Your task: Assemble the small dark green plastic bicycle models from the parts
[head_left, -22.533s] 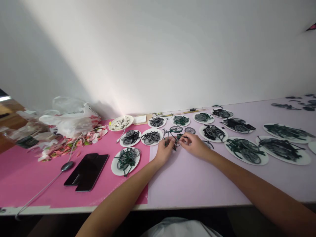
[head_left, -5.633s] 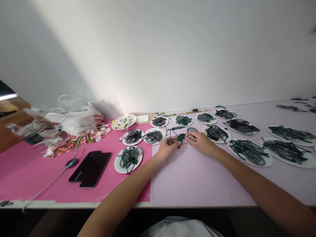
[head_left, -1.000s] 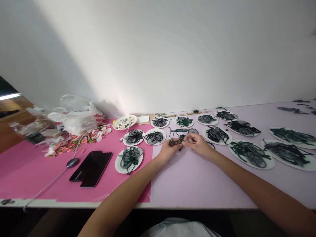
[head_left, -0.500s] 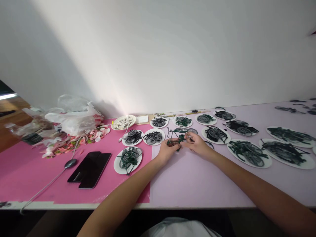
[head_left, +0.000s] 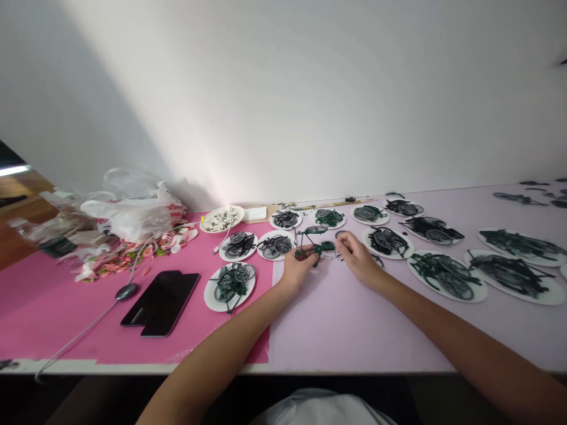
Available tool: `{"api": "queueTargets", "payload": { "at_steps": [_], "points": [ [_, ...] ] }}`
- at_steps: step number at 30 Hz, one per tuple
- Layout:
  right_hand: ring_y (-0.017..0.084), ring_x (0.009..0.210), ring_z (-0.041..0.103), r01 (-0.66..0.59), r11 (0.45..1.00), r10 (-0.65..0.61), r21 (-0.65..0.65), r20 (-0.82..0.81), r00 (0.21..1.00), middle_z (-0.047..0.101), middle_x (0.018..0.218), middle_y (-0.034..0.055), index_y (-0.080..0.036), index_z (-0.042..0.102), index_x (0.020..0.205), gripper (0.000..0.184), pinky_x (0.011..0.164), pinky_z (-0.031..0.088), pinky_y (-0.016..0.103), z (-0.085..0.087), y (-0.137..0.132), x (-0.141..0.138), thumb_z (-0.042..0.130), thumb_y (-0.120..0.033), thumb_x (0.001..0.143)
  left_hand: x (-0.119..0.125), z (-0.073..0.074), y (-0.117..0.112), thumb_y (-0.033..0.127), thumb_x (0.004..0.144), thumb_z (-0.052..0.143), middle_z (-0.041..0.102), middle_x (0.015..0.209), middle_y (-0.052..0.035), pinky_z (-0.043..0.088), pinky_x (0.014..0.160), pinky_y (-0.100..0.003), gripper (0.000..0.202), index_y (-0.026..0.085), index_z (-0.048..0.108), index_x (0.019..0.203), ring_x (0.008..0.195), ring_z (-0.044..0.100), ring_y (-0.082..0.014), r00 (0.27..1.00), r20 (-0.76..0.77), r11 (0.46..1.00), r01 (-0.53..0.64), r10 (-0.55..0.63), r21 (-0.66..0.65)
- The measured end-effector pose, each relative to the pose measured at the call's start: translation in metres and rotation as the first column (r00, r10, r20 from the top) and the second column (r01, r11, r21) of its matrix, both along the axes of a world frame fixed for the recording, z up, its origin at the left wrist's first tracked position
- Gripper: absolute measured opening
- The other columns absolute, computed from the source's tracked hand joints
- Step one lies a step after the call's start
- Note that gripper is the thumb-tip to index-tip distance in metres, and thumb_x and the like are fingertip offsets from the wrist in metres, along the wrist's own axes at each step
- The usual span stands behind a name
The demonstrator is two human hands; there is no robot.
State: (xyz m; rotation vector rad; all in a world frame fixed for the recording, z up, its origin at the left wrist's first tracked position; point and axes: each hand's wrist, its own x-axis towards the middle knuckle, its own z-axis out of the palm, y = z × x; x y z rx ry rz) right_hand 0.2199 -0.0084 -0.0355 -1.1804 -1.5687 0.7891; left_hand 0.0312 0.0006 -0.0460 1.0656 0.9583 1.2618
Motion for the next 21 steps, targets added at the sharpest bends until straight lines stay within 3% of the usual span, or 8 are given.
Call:
{"api": "queueTargets", "payload": {
  "at_steps": [2, 7, 15, 21],
  "points": [
    [0.018, 0.071, 0.053, 0.011, 0.995, -0.021, 0.096, 0.104, 0.994, 0.057, 0.077, 0.0012, -0.024, 0.054, 0.09, 0.026, 0.064, 0.041, 0.031, 0.0031, -0.0032, -0.0009, 0.058, -0.049, 0.094, -0.0006, -0.0011, 0.0011, 0.024, 0.064, 0.089, 0.077, 0.081, -0.0085, 0.054, 0.071, -0.03, 0.037, 0.012, 0.074, 0.097, 0.074, 0.073, -0.0198, 1.0, -0.003, 1.0, -0.009, 0.009, 0.011],
    [0.02, 0.075, 0.059, -0.057, 0.986, 0.029, 0.158, 0.176, 0.984, 0.066, 0.084, 0.0043, -0.023, 0.062, 0.087, 0.017, 0.069, 0.046, 0.032, 0.0043, -0.0058, -0.0069, 0.059, -0.038, 0.094, -0.0002, -0.0023, 0.0022, 0.024, 0.063, 0.089, 0.078, 0.084, -0.0095, 0.055, 0.072, -0.031, 0.038, 0.012, 0.074, 0.096, 0.075, 0.073, -0.0211, 1.0, 0.008, 1.0, -0.022, 0.022, 0.019],
    [0.018, 0.072, 0.058, -0.103, 0.946, 0.028, 0.308, 0.238, 0.971, 0.063, 0.086, 0.0046, -0.022, 0.066, 0.088, 0.013, 0.064, 0.048, 0.03, -0.0002, -0.0023, -0.0074, 0.059, -0.031, 0.095, 0.001, -0.0007, 0.0002, 0.021, 0.061, 0.088, 0.076, 0.077, -0.0075, 0.055, 0.068, -0.028, 0.038, 0.011, 0.074, 0.094, 0.07, 0.072, -0.0189, 0.999, 0.0, 0.999, -0.036, 0.036, 0.021],
    [0.018, 0.073, 0.057, -0.104, 0.94, 0.01, 0.326, 0.28, 0.96, 0.065, 0.088, 0.0046, -0.023, 0.066, 0.089, 0.009, 0.063, 0.047, 0.03, -0.0013, -0.0023, -0.0077, 0.06, -0.028, 0.093, -0.0012, 0.0013, -0.0025, 0.021, 0.064, 0.085, 0.076, 0.078, -0.0075, 0.055, 0.069, -0.027, 0.031, 0.011, 0.074, 0.091, 0.072, 0.072, -0.0185, 1.0, -0.022, 0.999, -0.002, 0.003, 0.039]
  ]
}}
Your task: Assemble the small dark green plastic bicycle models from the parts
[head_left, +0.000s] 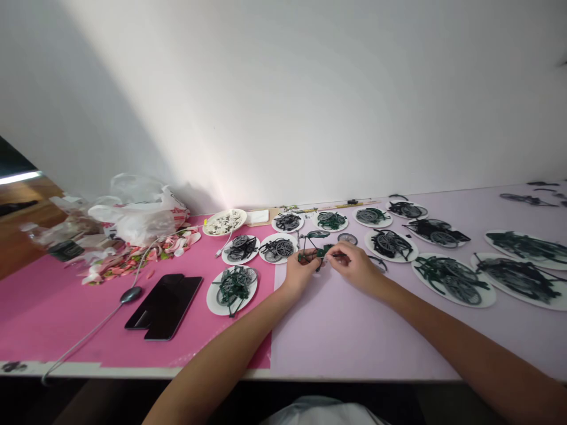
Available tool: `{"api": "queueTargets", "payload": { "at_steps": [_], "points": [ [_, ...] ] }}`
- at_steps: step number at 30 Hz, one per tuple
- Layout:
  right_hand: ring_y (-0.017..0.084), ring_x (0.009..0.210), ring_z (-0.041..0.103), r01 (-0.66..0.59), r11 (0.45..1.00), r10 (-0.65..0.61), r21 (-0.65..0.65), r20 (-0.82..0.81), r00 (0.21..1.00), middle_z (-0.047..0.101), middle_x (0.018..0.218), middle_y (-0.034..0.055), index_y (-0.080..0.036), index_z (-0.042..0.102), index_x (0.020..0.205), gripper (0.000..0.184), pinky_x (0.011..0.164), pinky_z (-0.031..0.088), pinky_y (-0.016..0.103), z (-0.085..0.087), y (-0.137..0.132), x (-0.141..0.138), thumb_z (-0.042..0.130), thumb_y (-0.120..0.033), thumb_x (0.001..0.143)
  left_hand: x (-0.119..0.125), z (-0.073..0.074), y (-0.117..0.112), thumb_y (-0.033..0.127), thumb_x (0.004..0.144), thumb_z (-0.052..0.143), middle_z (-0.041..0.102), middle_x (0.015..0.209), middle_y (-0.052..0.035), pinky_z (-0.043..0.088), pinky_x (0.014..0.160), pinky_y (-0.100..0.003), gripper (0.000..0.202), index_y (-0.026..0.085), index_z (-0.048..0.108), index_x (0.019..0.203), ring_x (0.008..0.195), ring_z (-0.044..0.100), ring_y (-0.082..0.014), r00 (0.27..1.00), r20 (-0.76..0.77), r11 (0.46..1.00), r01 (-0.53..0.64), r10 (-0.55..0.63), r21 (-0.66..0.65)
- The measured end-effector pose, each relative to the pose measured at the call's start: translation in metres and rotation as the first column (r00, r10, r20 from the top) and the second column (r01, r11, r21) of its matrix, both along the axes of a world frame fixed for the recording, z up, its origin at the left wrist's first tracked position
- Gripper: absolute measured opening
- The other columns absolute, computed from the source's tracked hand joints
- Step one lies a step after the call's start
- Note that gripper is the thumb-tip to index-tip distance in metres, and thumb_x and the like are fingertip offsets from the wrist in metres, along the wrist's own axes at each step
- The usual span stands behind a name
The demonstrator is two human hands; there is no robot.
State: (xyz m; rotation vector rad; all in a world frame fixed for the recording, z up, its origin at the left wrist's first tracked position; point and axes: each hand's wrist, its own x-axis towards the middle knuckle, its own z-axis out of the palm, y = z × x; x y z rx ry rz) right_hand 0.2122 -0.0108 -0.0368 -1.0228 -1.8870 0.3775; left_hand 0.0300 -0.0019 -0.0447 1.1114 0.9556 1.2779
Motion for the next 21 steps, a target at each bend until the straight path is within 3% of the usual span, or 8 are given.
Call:
{"api": "queueTargets", "payload": {
  "at_steps": [13, 21],
  "points": [
    [0.019, 0.077, 0.062, -0.009, 0.999, 0.01, -0.039, 0.034, 0.999, 0.067, 0.09, 0.0068, -0.022, 0.065, 0.088, 0.011, 0.069, 0.053, 0.031, 0.012, -0.007, -0.003, 0.057, -0.027, 0.092, 0.001, 0.001, 0.0, 0.019, 0.064, 0.083, 0.077, 0.078, -0.0075, 0.054, 0.065, -0.026, 0.034, 0.011, 0.074, 0.095, 0.071, 0.072, -0.0182, 1.0, -0.026, 1.0, -0.015, 0.014, -0.02],
    [0.017, 0.072, 0.061, -0.01, 0.999, 0.007, 0.038, 0.083, 0.997, 0.065, 0.086, 0.0048, -0.022, 0.064, 0.087, 0.009, 0.066, 0.05, 0.029, 0.012, -0.007, -0.002, 0.056, -0.023, 0.092, 0.001, 0.0, 0.001, 0.018, 0.064, 0.082, 0.076, 0.074, -0.006, 0.053, 0.063, -0.025, 0.032, 0.011, 0.073, 0.093, 0.069, 0.072, -0.0177, 1.0, -0.026, 1.0, -0.005, 0.005, -0.021]
  ]
}}
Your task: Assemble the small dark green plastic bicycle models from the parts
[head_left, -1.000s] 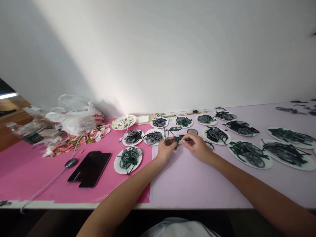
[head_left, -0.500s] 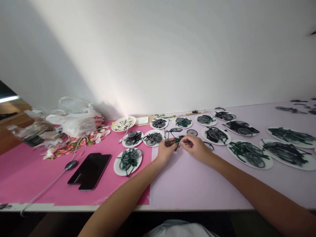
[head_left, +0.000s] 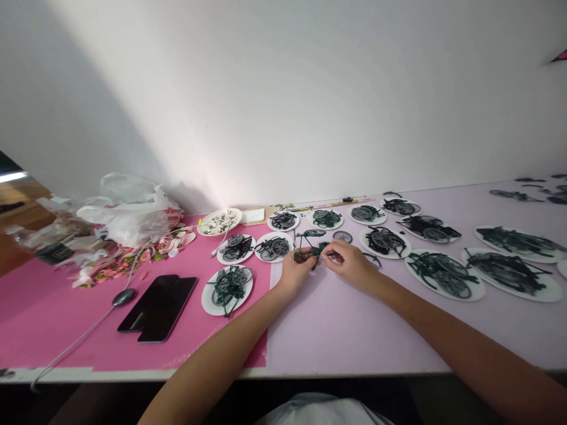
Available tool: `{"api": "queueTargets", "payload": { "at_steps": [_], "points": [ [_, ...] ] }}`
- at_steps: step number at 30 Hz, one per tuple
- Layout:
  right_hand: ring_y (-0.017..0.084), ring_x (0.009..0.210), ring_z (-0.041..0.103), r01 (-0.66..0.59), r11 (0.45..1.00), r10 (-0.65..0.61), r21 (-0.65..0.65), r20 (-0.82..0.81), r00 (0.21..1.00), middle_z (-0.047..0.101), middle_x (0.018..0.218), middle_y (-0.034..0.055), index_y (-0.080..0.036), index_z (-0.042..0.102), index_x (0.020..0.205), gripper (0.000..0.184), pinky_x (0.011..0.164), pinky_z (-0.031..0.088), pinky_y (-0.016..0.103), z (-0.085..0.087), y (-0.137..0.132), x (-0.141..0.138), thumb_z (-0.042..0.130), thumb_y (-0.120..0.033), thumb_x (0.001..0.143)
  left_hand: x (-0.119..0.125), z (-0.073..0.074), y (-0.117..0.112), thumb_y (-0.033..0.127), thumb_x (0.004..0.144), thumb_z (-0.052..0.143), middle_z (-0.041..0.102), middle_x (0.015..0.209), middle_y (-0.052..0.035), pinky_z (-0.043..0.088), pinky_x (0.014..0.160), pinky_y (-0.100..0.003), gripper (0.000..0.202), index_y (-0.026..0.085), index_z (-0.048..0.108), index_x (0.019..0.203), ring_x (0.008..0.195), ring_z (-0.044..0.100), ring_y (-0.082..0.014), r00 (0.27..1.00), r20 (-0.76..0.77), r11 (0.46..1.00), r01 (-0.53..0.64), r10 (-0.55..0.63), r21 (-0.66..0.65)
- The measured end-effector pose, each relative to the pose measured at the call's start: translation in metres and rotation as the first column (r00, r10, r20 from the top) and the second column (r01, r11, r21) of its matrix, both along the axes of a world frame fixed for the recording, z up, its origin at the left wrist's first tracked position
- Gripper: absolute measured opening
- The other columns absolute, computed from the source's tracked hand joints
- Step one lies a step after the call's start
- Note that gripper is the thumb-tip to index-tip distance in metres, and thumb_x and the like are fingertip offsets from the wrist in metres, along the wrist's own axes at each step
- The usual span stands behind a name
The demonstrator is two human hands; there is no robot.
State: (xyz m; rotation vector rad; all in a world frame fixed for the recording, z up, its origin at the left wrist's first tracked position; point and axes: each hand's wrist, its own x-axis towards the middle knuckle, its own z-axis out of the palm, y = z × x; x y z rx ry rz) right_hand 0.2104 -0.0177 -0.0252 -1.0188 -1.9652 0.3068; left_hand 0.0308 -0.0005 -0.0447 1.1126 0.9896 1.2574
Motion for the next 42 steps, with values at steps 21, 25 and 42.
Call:
{"api": "queueTargets", "payload": {
  "at_steps": [21, 25, 42],
  "points": [
    [0.018, 0.08, 0.064, 0.008, 1.0, -0.002, -0.026, 0.209, 0.978, 0.068, 0.093, 0.0051, -0.023, 0.063, 0.092, 0.013, 0.074, 0.049, 0.03, -0.001, 0.001, 0.002, 0.051, -0.022, 0.097, 0.001, -0.006, 0.003, 0.022, 0.067, 0.084, 0.076, 0.078, -0.0064, 0.055, 0.063, -0.026, 0.033, 0.012, 0.071, 0.096, 0.07, 0.071, -0.018, 0.997, -0.076, 0.998, -0.002, 0.007, 0.062],
    [0.021, 0.085, 0.065, 0.037, 0.998, -0.022, -0.059, 0.241, 0.97, 0.069, 0.095, 0.0059, -0.023, 0.061, 0.096, 0.013, 0.077, 0.048, 0.032, 0.002, -0.004, 0.0, 0.049, -0.024, 0.098, 0.001, -0.008, 0.003, 0.023, 0.069, 0.084, 0.076, 0.08, -0.0064, 0.053, 0.061, -0.025, 0.034, 0.012, 0.072, 0.098, 0.068, 0.069, -0.0164, 0.99, -0.135, 0.994, -0.019, 0.034, 0.105],
    [0.02, 0.07, 0.062, 0.147, 0.97, -0.077, -0.193, 0.33, 0.941, 0.067, 0.087, 0.004, -0.023, 0.051, 0.109, 0.013, 0.063, 0.037, 0.027, 0.003, -0.013, 0.0, 0.047, -0.026, 0.098, -0.002, -0.016, 0.007, 0.02, 0.075, 0.077, 0.076, 0.08, -0.0062, 0.051, 0.066, -0.025, 0.03, 0.012, 0.073, 0.103, 0.067, 0.065, -0.0149, 0.949, -0.29, 0.973, -0.061, 0.126, 0.223]
  ]
}}
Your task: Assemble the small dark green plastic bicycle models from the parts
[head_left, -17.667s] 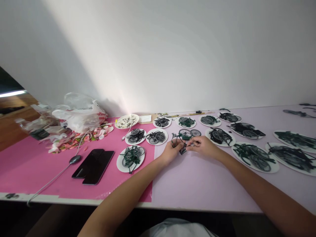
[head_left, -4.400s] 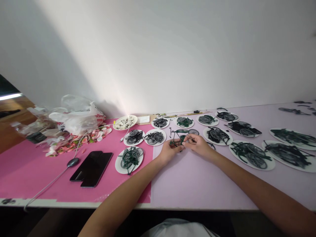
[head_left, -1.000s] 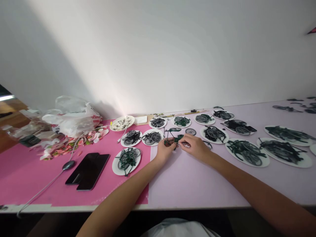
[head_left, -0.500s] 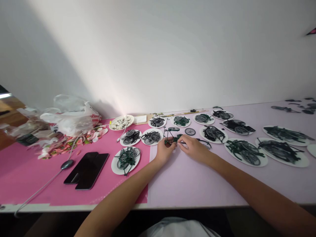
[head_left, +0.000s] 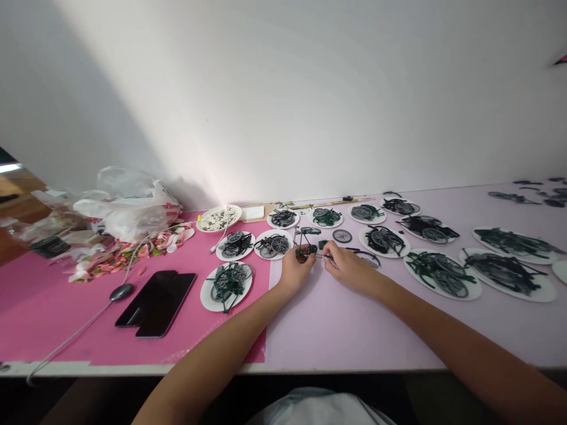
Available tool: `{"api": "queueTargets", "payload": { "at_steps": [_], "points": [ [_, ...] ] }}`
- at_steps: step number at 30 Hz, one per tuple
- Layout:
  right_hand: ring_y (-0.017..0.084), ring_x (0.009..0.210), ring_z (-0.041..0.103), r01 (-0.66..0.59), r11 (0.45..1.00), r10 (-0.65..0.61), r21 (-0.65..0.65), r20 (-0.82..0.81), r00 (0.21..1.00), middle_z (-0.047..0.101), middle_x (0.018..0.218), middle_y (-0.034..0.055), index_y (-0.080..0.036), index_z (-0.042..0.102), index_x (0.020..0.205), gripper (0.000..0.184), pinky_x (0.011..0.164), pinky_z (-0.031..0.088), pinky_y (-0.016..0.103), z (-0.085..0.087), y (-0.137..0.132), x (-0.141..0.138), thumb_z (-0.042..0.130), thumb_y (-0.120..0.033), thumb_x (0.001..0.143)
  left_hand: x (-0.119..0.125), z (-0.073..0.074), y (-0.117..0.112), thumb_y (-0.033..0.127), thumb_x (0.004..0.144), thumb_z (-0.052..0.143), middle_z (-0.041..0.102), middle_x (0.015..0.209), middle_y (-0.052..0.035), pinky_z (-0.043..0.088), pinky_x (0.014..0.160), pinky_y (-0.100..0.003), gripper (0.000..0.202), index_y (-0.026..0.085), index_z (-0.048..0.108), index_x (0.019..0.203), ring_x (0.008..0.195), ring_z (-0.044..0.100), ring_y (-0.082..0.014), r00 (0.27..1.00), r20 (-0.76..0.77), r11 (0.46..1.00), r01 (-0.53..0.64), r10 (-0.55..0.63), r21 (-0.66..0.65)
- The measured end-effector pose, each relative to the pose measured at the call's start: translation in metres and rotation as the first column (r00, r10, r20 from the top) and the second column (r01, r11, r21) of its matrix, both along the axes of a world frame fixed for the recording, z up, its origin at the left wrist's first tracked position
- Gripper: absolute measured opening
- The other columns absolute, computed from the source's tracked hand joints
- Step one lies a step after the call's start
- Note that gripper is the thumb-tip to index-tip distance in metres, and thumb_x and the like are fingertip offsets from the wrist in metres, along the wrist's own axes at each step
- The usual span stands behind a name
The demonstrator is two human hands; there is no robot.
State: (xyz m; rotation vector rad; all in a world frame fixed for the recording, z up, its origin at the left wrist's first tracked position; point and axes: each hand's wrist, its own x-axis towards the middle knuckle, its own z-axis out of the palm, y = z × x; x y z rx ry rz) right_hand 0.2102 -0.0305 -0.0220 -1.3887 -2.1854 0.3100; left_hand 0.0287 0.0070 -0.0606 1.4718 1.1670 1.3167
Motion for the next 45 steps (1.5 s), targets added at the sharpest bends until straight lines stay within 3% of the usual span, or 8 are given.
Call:
{"api": "queueTargets", "payload": {
  "at_steps": [4, 11, 15, 22, 30, 34, 45],
  "points": [
    [0.02, 0.065, 0.062, -0.017, 0.999, 0.016, -0.033, -0.006, 1.0, 0.065, 0.078, 0.0018, -0.023, 0.051, 0.106, 0.01, 0.061, 0.037, 0.027, 0.0, 0.002, -0.002, 0.045, -0.026, 0.099, 0.0, 0.002, 0.0, 0.02, 0.074, 0.076, 0.075, 0.078, -0.0055, 0.049, 0.063, -0.024, 0.027, 0.013, 0.073, 0.1, 0.064, 0.063, -0.0142, 1.0, -0.003, 1.0, -0.015, 0.015, -0.001],
    [0.022, 0.067, 0.065, 0.031, 0.997, -0.038, 0.065, 0.116, 0.992, 0.07, 0.083, 0.0036, -0.023, 0.053, 0.099, 0.005, 0.059, 0.034, 0.028, 0.0, 0.006, 0.0, 0.051, -0.028, 0.099, -0.001, 0.004, -0.002, 0.021, 0.072, 0.077, 0.075, 0.079, -0.0053, 0.049, 0.066, -0.025, 0.03, 0.013, 0.074, 0.101, 0.065, 0.063, -0.0148, 1.0, 0.003, 1.0, -0.028, 0.028, -0.002],
    [0.022, 0.067, 0.066, 0.063, 0.994, -0.079, 0.094, 0.181, 0.98, 0.072, 0.086, 0.0043, -0.023, 0.054, 0.096, 0.008, 0.058, 0.031, 0.029, -0.001, 0.008, -0.001, 0.051, -0.03, 0.101, -0.001, 0.005, -0.003, 0.02, 0.073, 0.076, 0.075, 0.08, -0.0056, 0.049, 0.064, -0.025, 0.029, 0.012, 0.074, 0.101, 0.064, 0.062, -0.0142, 0.999, -0.021, 1.0, -0.025, 0.025, -0.003],
    [0.023, 0.061, 0.063, 0.143, 0.98, -0.175, 0.135, 0.267, 0.947, 0.067, 0.071, 0.0058, -0.023, 0.054, 0.086, 0.023, 0.056, 0.024, 0.03, -0.005, 0.011, -0.004, 0.049, -0.036, 0.104, 0.0, 0.006, -0.004, 0.019, 0.074, 0.077, 0.074, 0.08, -0.0058, 0.048, 0.061, -0.024, 0.028, 0.012, 0.073, 0.1, 0.063, 0.062, -0.0136, 1.0, 0.013, 1.0, 0.004, -0.004, -0.03],
    [0.022, 0.074, 0.067, 0.047, 0.997, -0.05, 0.061, 0.052, 0.997, 0.072, 0.088, 0.003, -0.025, 0.053, 0.105, 0.013, 0.064, 0.036, 0.028, 0.0, 0.002, 0.001, 0.05, -0.036, 0.101, 0.0, 0.006, -0.004, 0.017, 0.069, 0.081, 0.075, 0.084, -0.0059, 0.049, 0.065, -0.025, 0.03, 0.013, 0.074, 0.098, 0.065, 0.063, -0.0141, 1.0, 0.024, 1.0, -0.005, 0.006, -0.026],
    [0.021, 0.077, 0.068, 0.026, 1.0, -0.026, -0.003, -0.01, 1.0, 0.07, 0.087, 0.0018, -0.025, 0.052, 0.104, 0.01, 0.065, 0.038, 0.027, -0.003, 0.004, 0.003, 0.052, -0.032, 0.098, 0.0, 0.007, -0.003, 0.012, 0.067, 0.08, 0.076, 0.09, -0.0074, 0.051, 0.069, -0.026, 0.033, 0.014, 0.073, 0.1, 0.07, 0.065, -0.0147, 1.0, 0.011, 1.0, 0.005, -0.005, -0.026],
    [0.02, 0.064, 0.06, 0.08, 0.997, -0.08, 0.006, 0.058, 0.995, 0.068, 0.08, 0.0011, -0.025, 0.053, 0.094, 0.006, 0.058, 0.032, 0.028, 0.005, 0.003, -0.001, 0.05, -0.03, 0.098, 0.0, 0.009, -0.006, 0.011, 0.068, 0.078, 0.076, 0.089, -0.0084, 0.053, 0.072, -0.027, 0.03, 0.013, 0.072, 0.098, 0.073, 0.067, -0.0164, 1.0, 0.011, 0.999, 0.023, -0.023, -0.029]
  ]
}}
